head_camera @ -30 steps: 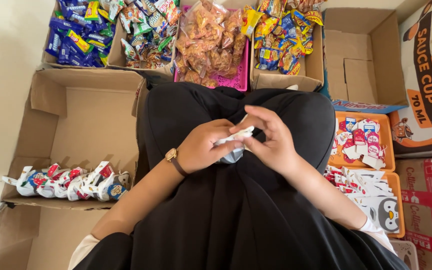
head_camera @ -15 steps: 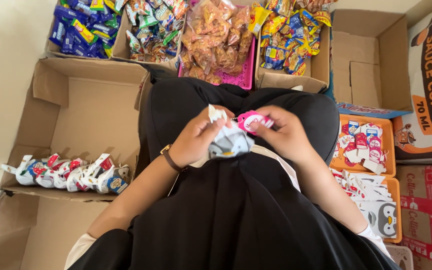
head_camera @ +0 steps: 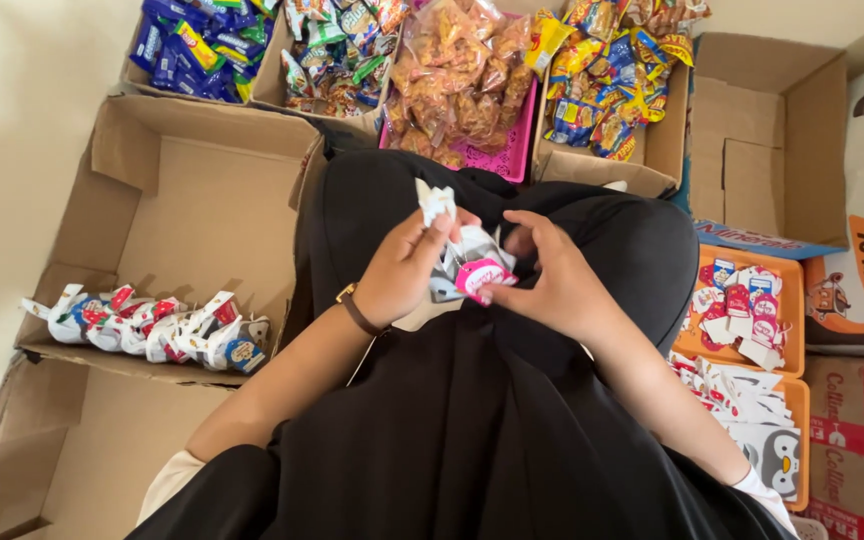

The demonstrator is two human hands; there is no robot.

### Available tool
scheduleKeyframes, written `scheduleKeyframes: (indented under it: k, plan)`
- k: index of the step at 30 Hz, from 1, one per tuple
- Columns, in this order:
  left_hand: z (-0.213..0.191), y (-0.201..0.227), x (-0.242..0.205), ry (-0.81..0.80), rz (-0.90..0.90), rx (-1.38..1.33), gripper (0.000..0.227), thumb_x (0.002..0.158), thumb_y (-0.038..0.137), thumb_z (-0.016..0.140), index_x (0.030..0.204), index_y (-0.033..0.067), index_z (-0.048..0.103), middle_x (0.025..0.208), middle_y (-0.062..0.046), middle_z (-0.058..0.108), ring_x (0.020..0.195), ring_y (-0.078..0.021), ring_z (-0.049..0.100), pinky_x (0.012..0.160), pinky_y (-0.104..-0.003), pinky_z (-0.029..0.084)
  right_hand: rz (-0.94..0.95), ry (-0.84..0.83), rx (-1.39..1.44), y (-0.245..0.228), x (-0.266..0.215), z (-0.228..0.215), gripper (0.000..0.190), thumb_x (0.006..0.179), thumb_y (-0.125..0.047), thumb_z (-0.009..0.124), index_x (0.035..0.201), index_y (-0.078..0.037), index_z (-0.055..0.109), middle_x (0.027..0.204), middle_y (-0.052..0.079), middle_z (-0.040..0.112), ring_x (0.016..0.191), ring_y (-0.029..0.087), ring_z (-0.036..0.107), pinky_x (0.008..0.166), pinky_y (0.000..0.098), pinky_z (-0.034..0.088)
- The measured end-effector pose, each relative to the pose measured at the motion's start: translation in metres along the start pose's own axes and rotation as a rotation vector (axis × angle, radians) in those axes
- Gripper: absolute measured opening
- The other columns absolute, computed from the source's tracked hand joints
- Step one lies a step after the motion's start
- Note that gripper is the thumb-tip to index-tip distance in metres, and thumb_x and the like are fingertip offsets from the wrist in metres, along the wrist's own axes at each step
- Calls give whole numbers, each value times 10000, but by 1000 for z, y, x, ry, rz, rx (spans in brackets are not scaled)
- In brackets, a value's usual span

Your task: Packing small snack packets into decorative penguin-shaped gift bags while sitting on the floor.

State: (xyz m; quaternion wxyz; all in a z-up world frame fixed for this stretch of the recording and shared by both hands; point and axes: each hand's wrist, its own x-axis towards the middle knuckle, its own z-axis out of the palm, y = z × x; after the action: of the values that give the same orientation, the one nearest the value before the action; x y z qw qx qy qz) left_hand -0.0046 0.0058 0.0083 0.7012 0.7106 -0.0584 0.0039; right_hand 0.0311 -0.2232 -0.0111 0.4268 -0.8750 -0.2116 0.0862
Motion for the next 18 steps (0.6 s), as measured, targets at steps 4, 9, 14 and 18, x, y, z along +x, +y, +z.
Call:
scheduleKeyframes:
  k: [4,9,14,18]
  plan:
    - [5,16,-2,-67,-3,48,315,1092,315,468,913,114,631,780,-65,612,754,-190,560,768,-318,490,-201,-65,59,-7,0,5,1158,598,-404,991,1529,-7,428,1349,245,576,1287,434,538,993,487,529]
    - [7,13,-5,-167,0,-94,340,1097,314,464,873,116,627,657,-27,652,668,-132,633,750,-293,539,-233,-232,224,-5,7,17,988,741,-195,927,1542,20,389,1281,255,654,1238,407,616,1000,525,525]
    - [2,-22,-6,-144,151,73,286,1096,253,444,924,83,597,998,-169,649,938,-336,642,872,-442,520,-210,-208,142,17,6,28,814,727,-156,919,1427,22,543,1312,243,662,1259,403,614,1007,494,526]
    - [-10,-31,-5,-66,226,110,272,1103,233,450,913,89,582,1054,-113,619,990,-320,636,936,-419,510,-190,-232,74,-10,17,19,804,814,-180,839,1480,66,463,1375,344,573,1284,488,552,1002,571,500]
